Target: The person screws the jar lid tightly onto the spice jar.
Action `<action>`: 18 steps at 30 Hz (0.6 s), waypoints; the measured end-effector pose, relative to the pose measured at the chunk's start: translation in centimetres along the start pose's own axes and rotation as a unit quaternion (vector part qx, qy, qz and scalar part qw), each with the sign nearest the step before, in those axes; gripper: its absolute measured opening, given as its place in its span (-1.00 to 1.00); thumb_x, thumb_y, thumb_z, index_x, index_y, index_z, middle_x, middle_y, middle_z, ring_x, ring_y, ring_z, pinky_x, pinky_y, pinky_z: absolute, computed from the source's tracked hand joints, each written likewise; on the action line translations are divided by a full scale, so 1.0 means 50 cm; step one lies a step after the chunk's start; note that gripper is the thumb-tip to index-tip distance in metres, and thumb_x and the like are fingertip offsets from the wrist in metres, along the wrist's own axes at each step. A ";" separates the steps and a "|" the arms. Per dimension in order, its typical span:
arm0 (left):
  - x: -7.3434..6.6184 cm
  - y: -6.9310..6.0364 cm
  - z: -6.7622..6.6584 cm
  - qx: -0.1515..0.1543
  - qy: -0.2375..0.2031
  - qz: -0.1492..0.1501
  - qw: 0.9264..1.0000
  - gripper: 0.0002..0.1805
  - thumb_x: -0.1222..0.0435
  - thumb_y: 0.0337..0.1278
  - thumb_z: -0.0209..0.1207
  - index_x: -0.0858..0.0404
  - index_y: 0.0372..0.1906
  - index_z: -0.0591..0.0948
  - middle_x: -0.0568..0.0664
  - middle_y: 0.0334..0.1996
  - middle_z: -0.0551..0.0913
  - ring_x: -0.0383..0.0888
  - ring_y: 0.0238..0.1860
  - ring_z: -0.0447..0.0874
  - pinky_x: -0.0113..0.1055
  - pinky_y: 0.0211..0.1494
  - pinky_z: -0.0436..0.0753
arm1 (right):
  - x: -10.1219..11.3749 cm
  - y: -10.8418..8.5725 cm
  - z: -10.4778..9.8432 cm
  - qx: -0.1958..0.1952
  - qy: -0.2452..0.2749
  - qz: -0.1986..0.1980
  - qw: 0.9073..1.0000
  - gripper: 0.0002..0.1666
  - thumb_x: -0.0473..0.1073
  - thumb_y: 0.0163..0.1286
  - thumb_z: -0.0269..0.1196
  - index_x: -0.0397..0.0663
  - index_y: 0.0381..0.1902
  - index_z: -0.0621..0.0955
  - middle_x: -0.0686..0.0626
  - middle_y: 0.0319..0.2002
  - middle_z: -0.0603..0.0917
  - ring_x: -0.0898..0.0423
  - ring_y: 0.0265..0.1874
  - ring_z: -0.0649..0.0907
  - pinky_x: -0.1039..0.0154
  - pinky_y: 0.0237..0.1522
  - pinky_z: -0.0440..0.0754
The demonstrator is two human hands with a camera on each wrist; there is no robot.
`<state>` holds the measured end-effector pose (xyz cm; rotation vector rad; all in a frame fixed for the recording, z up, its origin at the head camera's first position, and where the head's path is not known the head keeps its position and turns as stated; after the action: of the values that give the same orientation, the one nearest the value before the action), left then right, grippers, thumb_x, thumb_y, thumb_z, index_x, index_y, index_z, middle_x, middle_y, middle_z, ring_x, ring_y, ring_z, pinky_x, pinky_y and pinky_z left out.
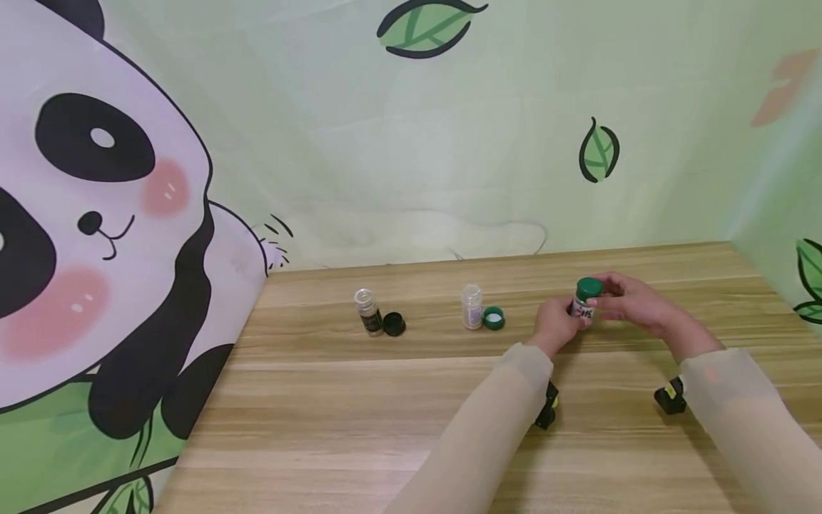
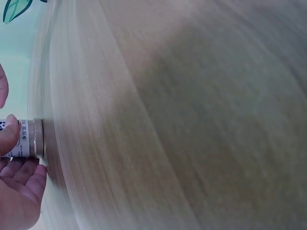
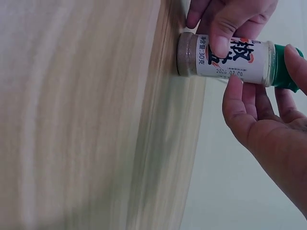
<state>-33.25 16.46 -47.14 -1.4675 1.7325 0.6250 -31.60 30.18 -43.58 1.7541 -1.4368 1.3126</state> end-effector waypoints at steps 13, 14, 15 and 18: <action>-0.007 -0.009 -0.008 -0.009 -0.005 0.002 1.000 -0.78 0.32 0.17 0.43 0.21 -0.08 0.79 -0.05 -0.18 0.84 -0.34 -0.32 0.47 -0.58 -0.19 0.48 | -0.012 -0.001 0.016 -0.055 0.016 0.008 0.998 -0.23 -0.13 0.61 0.10 -0.50 0.50 0.07 -0.50 0.41 0.28 0.58 -0.14 0.48 0.43 -0.03 0.66; -0.006 -0.009 -0.008 -0.009 -0.006 0.002 1.000 -0.78 0.32 0.17 0.43 0.21 -0.07 0.79 -0.05 -0.18 0.84 -0.34 -0.32 0.47 -0.58 -0.19 0.48 | -0.012 -0.001 0.017 -0.058 0.018 0.009 0.998 -0.22 -0.13 0.61 0.10 -0.50 0.50 0.07 -0.50 0.41 0.28 0.58 -0.15 0.48 0.42 -0.03 0.67; -0.006 -0.008 -0.007 -0.009 -0.004 0.002 1.000 -0.78 0.31 0.17 0.43 0.20 -0.07 0.79 -0.05 -0.18 0.84 -0.34 -0.32 0.48 -0.58 -0.19 0.49 | -0.012 -0.002 0.018 -0.060 0.019 0.008 0.998 -0.22 -0.13 0.61 0.11 -0.50 0.51 0.06 -0.50 0.41 0.28 0.58 -0.15 0.48 0.42 -0.04 0.67; -0.004 -0.006 -0.007 -0.009 -0.005 0.004 1.000 -0.77 0.31 0.17 0.43 0.21 -0.07 0.79 -0.04 -0.18 0.84 -0.34 -0.32 0.48 -0.58 -0.18 0.49 | -0.012 -0.002 0.020 -0.065 0.020 0.008 0.998 -0.21 -0.13 0.61 0.10 -0.49 0.51 0.05 -0.51 0.40 0.28 0.59 -0.16 0.48 0.43 -0.05 0.67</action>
<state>-33.01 16.25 -46.76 -1.4687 1.7289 0.6526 -31.14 29.61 -44.52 1.6262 -1.4822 1.2275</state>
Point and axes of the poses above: each hand's wrist, its own y-axis towards the middle knuckle, its own z-axis out of the palm, x = y × z, the point moved 4 cm from there along y, towards the middle knuckle
